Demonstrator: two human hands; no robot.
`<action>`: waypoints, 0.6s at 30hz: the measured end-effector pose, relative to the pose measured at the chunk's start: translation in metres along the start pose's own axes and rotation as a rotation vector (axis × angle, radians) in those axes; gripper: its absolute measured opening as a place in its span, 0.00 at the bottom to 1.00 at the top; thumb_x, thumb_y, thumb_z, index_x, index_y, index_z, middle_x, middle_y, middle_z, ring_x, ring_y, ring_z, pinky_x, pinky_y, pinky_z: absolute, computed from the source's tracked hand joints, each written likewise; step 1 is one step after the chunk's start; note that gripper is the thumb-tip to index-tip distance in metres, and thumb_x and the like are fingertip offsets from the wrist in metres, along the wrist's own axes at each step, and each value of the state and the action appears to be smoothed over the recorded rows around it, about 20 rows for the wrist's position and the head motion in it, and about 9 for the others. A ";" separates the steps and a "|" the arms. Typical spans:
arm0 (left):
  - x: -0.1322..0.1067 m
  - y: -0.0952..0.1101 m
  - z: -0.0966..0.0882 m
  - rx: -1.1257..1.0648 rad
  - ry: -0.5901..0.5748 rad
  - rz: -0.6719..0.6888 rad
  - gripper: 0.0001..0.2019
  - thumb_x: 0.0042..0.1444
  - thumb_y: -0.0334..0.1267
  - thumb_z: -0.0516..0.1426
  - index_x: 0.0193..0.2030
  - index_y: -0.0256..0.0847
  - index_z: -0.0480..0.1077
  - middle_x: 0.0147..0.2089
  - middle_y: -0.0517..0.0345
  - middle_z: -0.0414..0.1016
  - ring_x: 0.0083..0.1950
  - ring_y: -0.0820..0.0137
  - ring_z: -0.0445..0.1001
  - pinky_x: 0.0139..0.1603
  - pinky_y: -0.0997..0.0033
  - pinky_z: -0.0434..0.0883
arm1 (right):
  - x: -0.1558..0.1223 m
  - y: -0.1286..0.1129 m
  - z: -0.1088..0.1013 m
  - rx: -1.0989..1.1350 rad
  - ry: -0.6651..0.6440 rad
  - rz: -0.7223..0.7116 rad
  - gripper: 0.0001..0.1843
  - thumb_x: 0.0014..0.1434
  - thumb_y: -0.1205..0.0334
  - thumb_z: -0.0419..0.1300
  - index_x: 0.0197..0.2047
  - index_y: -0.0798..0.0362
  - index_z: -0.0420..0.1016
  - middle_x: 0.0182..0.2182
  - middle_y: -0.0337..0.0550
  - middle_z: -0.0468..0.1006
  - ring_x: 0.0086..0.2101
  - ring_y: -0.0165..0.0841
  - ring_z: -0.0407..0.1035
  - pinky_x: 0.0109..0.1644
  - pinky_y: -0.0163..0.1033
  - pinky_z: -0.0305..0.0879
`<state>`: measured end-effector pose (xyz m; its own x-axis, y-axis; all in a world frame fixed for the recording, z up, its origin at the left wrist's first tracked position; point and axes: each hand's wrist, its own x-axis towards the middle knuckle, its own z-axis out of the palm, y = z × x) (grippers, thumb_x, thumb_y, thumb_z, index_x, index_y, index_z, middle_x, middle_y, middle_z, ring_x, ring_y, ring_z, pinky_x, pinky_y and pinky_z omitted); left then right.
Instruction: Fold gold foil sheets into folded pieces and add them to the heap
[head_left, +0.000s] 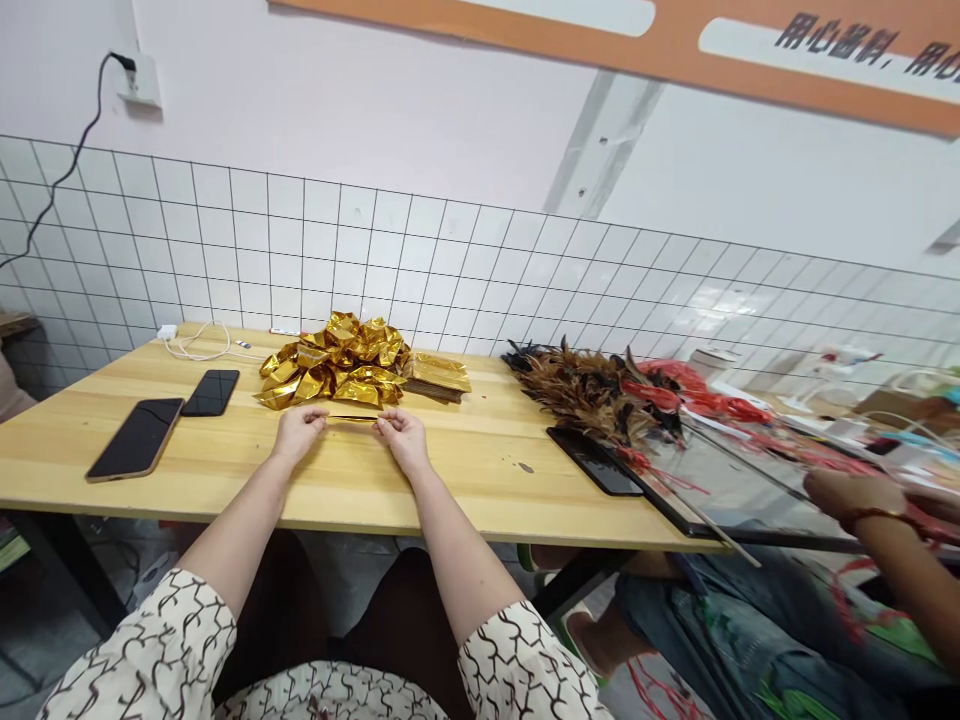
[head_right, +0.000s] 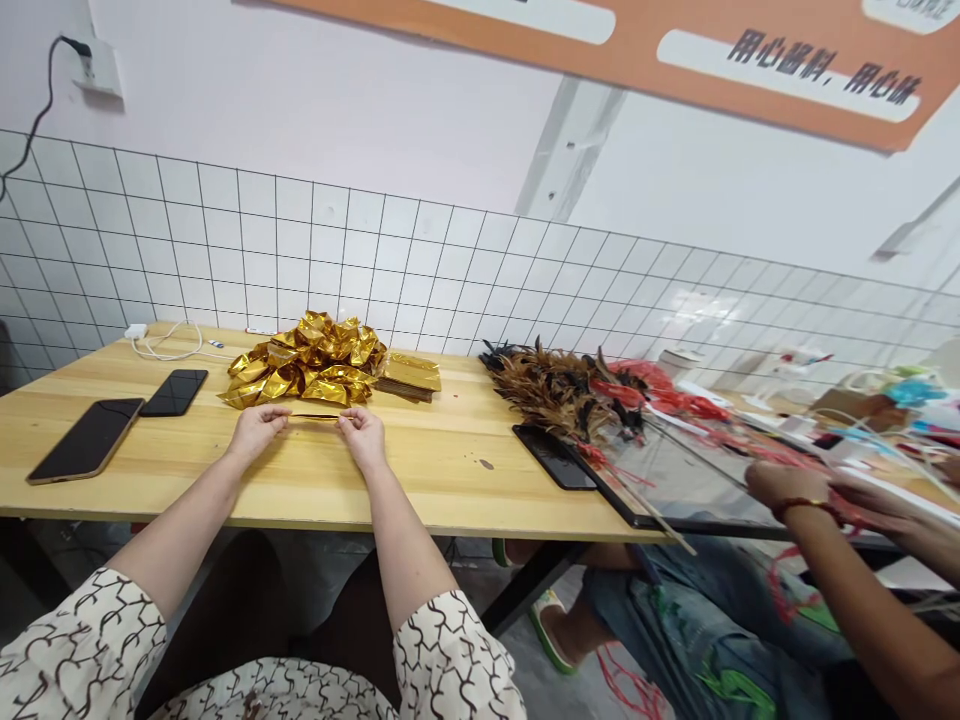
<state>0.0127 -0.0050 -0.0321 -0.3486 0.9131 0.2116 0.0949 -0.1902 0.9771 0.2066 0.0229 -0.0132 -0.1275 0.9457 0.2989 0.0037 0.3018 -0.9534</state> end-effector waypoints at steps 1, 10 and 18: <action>-0.001 0.002 0.000 -0.020 -0.005 -0.011 0.08 0.36 0.32 0.61 0.28 0.37 0.77 0.24 0.57 0.77 0.27 0.68 0.74 0.32 0.70 0.71 | 0.000 0.001 0.000 -0.007 -0.001 -0.003 0.10 0.41 0.57 0.64 0.27 0.52 0.74 0.22 0.41 0.79 0.27 0.35 0.75 0.34 0.40 0.71; -0.007 0.015 0.002 -0.051 0.012 -0.082 0.12 0.32 0.43 0.64 0.23 0.37 0.74 0.19 0.60 0.72 0.20 0.74 0.65 0.25 0.73 0.64 | 0.000 0.002 0.001 -0.018 -0.010 0.033 0.10 0.40 0.59 0.62 0.29 0.52 0.74 0.21 0.39 0.78 0.26 0.34 0.73 0.32 0.38 0.69; -0.007 0.012 0.002 -0.072 -0.004 -0.110 0.16 0.29 0.41 0.66 0.27 0.37 0.74 0.18 0.63 0.69 0.22 0.72 0.67 0.27 0.72 0.65 | -0.001 0.001 0.000 -0.050 -0.021 0.022 0.09 0.41 0.60 0.62 0.29 0.52 0.74 0.21 0.37 0.77 0.26 0.33 0.72 0.33 0.38 0.69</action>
<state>0.0179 -0.0133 -0.0215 -0.3495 0.9312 0.1033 -0.0112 -0.1144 0.9934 0.2064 0.0224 -0.0141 -0.1475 0.9495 0.2768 0.0561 0.2875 -0.9561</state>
